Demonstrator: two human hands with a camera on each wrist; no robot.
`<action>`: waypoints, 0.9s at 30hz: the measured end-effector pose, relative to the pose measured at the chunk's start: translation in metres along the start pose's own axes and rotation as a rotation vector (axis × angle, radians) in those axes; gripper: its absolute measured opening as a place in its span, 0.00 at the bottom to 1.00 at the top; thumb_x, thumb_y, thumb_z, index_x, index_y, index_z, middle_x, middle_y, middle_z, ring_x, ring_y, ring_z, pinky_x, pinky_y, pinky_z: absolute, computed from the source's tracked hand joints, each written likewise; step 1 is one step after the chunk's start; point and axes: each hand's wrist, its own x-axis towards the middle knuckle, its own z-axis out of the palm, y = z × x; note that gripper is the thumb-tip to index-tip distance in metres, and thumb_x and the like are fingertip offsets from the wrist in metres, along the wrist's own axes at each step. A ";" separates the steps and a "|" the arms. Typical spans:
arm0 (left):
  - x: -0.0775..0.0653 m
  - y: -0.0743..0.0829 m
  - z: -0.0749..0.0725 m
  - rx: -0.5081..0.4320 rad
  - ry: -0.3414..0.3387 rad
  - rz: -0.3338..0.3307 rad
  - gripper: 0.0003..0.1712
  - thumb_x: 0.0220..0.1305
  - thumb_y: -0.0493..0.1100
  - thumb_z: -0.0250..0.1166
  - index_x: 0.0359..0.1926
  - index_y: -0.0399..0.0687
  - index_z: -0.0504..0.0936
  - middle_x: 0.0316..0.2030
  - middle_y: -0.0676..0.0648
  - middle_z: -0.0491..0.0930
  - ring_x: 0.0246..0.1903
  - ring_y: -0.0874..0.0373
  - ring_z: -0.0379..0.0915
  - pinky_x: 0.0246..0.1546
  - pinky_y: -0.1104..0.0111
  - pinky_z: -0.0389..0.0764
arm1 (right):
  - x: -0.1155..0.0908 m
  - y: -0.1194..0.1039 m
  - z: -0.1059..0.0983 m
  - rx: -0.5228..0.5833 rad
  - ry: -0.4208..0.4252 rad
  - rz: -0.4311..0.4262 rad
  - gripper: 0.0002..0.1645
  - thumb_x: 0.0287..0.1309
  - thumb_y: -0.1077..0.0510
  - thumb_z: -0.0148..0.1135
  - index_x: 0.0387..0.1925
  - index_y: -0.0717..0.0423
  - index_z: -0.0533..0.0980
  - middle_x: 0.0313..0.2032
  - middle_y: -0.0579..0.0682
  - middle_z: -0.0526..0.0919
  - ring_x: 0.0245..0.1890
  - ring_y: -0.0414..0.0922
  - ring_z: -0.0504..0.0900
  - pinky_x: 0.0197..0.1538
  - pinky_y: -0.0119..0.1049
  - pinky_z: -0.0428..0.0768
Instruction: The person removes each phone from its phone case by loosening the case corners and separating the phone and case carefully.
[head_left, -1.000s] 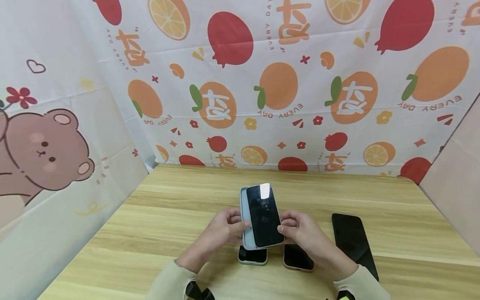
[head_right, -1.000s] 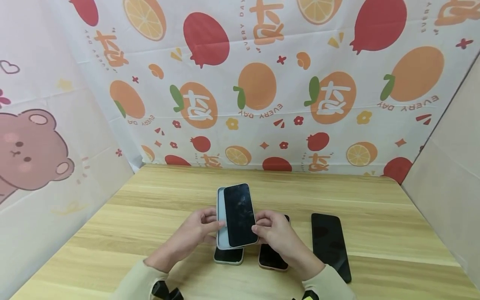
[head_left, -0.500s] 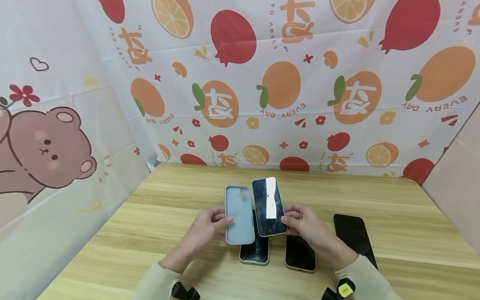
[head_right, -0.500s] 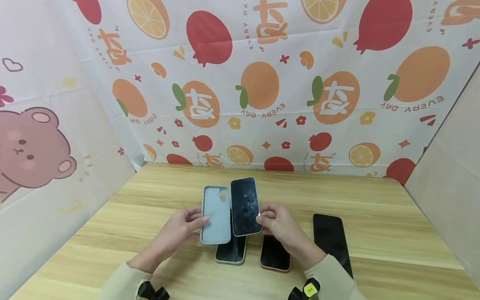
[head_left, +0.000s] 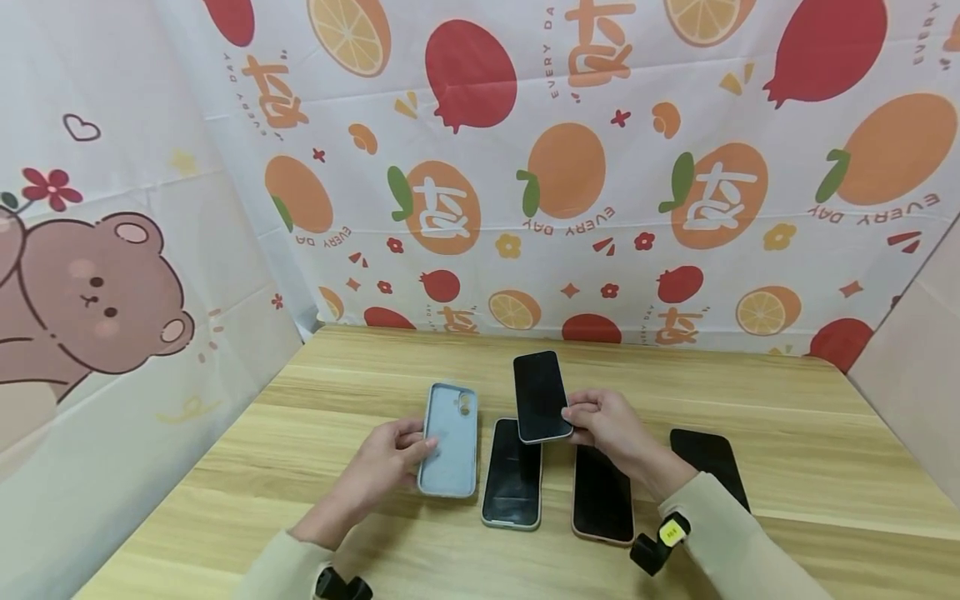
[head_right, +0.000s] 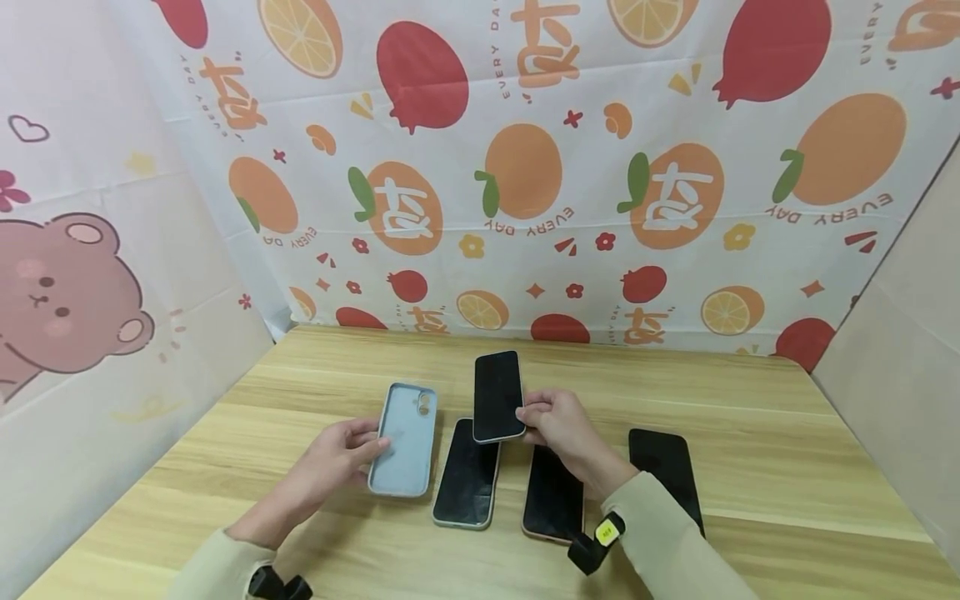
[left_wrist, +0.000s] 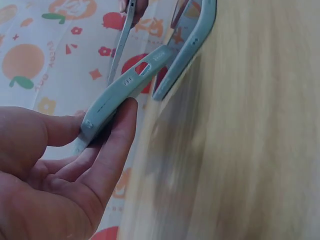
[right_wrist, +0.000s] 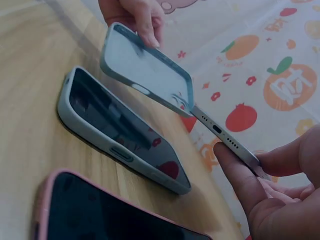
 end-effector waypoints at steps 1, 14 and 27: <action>0.000 -0.001 -0.001 -0.001 0.002 -0.007 0.26 0.73 0.39 0.57 0.64 0.26 0.66 0.52 0.32 0.80 0.41 0.51 0.84 0.37 0.57 0.87 | 0.003 0.000 0.000 0.002 0.009 0.007 0.22 0.69 0.65 0.54 0.59 0.75 0.67 0.43 0.56 0.85 0.36 0.38 0.83 0.39 0.29 0.85; 0.001 -0.006 -0.007 0.070 0.079 -0.085 0.24 0.72 0.39 0.59 0.63 0.29 0.70 0.48 0.37 0.83 0.38 0.51 0.84 0.34 0.58 0.87 | 0.034 0.002 0.000 0.032 0.038 0.056 0.22 0.71 0.67 0.50 0.60 0.78 0.66 0.52 0.70 0.77 0.40 0.42 0.84 0.43 0.28 0.85; 0.002 -0.013 -0.008 0.243 0.146 -0.085 0.23 0.68 0.36 0.63 0.61 0.31 0.73 0.39 0.41 0.83 0.25 0.54 0.81 0.23 0.61 0.85 | 0.054 0.011 -0.005 -0.014 0.091 0.084 0.23 0.72 0.68 0.48 0.63 0.79 0.62 0.58 0.71 0.71 0.43 0.44 0.83 0.45 0.31 0.85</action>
